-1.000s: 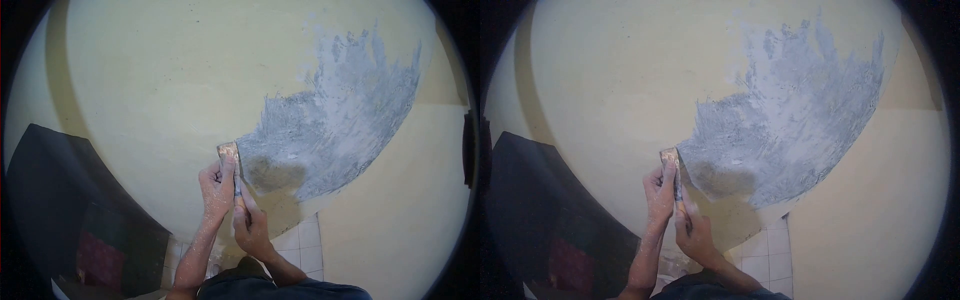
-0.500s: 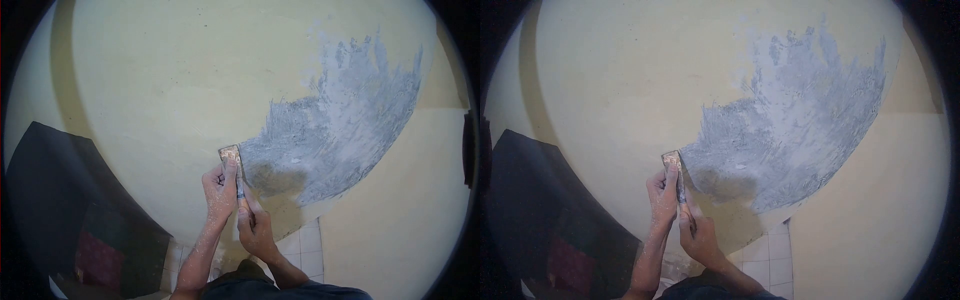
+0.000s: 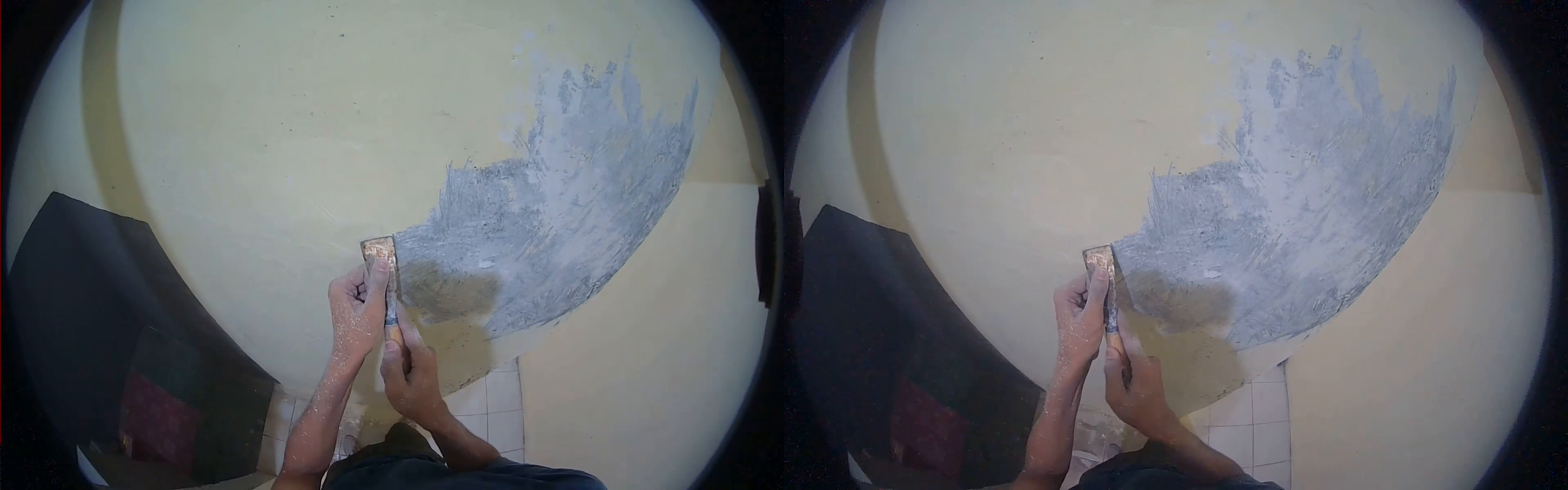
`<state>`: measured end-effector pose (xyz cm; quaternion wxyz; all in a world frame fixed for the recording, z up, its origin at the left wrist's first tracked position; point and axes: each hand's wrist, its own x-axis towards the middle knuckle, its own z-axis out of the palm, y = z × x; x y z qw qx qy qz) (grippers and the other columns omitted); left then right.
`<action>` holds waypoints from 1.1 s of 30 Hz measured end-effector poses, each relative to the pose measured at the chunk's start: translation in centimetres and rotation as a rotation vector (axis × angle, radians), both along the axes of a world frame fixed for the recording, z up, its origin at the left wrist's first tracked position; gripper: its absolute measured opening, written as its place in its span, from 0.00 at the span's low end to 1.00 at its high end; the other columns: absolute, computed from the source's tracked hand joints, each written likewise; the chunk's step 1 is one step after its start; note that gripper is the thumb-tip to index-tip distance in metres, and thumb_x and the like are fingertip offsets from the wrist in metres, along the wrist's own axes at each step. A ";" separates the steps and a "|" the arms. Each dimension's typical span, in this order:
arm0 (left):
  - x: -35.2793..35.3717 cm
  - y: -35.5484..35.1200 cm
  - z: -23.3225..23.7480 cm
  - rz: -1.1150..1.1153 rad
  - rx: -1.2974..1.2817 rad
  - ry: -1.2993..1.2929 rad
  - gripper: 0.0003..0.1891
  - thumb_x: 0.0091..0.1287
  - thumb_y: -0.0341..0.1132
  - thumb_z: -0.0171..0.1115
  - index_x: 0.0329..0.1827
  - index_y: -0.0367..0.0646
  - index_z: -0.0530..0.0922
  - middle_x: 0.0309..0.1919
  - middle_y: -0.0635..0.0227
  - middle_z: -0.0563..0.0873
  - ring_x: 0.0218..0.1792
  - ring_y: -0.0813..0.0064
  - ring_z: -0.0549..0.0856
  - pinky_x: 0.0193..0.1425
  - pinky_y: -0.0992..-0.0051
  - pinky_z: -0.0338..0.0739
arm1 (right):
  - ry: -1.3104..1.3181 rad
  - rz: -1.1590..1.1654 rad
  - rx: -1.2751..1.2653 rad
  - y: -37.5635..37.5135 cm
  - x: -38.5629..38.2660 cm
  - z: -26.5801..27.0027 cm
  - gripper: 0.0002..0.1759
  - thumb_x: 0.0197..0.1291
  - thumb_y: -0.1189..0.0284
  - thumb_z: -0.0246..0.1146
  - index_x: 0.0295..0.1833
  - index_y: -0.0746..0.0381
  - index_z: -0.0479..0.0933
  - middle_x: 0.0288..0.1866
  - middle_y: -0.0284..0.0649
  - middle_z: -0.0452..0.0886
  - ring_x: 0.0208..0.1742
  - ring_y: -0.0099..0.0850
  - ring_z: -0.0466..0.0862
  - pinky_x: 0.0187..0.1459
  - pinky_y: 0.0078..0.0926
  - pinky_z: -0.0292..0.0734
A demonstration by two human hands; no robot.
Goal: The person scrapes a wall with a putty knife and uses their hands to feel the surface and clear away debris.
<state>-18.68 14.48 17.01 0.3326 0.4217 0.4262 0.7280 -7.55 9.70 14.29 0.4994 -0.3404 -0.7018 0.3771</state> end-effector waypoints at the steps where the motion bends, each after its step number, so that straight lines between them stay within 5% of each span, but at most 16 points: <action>1: -0.1 0.0 0.1 -0.010 0.015 0.001 0.22 0.73 0.40 0.57 0.20 0.38 0.74 0.16 0.83 0.70 0.21 0.91 0.64 0.21 0.80 0.57 | 0.013 0.040 -0.034 0.2 0.2 0.2 0.27 0.69 0.75 0.51 0.70 0.75 0.60 0.19 0.37 0.71 0.19 0.20 0.71 0.23 0.23 0.65; 4: 0.2 0.0 0.0 0.002 -0.013 0.012 0.22 0.73 0.41 0.57 0.20 0.38 0.75 0.16 0.83 0.70 0.20 0.91 0.64 0.21 0.80 0.56 | 0.272 0.236 -0.259 0.5 0.8 1.4 0.29 0.69 0.75 0.50 0.73 0.73 0.55 0.21 0.39 0.74 0.20 0.22 0.73 0.24 0.22 0.68; 7: 0.0 -0.3 0.5 -0.034 -0.050 -0.006 0.22 0.73 0.41 0.57 0.20 0.38 0.75 0.16 0.83 0.69 0.20 0.91 0.63 0.21 0.80 0.56 | 0.280 0.101 -0.241 0.3 -0.2 3.1 0.32 0.68 0.77 0.50 0.75 0.70 0.51 0.25 0.44 0.77 0.21 0.27 0.75 0.27 0.26 0.72; 10: -0.4 0.1 -0.2 0.008 -0.051 0.065 0.22 0.72 0.41 0.57 0.20 0.37 0.75 0.15 0.83 0.69 0.20 0.91 0.64 0.20 0.80 0.56 | -0.051 -0.121 0.112 1.4 -1.0 2.9 0.32 0.66 0.79 0.50 0.75 0.69 0.53 0.31 0.55 0.80 0.24 0.39 0.80 0.30 0.32 0.75; 16: -0.2 0.6 0.4 0.020 0.012 0.032 0.23 0.72 0.40 0.57 0.18 0.37 0.74 0.14 0.82 0.69 0.20 0.90 0.64 0.20 0.79 0.56 | -0.184 -0.110 0.169 1.4 -1.0 4.4 0.31 0.64 0.79 0.51 0.73 0.69 0.56 0.37 0.64 0.79 0.33 0.53 0.83 0.32 0.40 0.75; 25: -0.4 0.4 0.9 -0.043 -0.003 0.016 0.23 0.72 0.39 0.58 0.18 0.37 0.72 0.15 0.83 0.69 0.19 0.91 0.65 0.20 0.80 0.57 | -0.195 -0.130 0.115 1.2 -1.4 3.4 0.31 0.64 0.79 0.52 0.73 0.70 0.57 0.21 0.56 0.75 0.21 0.49 0.78 0.25 0.41 0.69; 28: 0.4 -0.1 -0.1 -0.020 -0.034 0.044 0.22 0.72 0.39 0.58 0.18 0.37 0.72 0.15 0.83 0.68 0.19 0.92 0.64 0.20 0.80 0.56 | -0.199 -0.131 0.152 1.0 -0.8 1.5 0.29 0.68 0.78 0.46 0.74 0.71 0.54 0.19 0.42 0.71 0.20 0.25 0.72 0.24 0.27 0.68; 33: -0.1 -0.3 0.9 -0.060 -0.039 0.055 0.22 0.73 0.40 0.57 0.19 0.37 0.73 0.15 0.84 0.67 0.20 0.92 0.63 0.20 0.80 0.56 | -0.150 -0.074 0.039 0.6 -1.0 2.5 0.28 0.69 0.77 0.46 0.74 0.71 0.54 0.18 0.39 0.71 0.19 0.24 0.71 0.24 0.27 0.68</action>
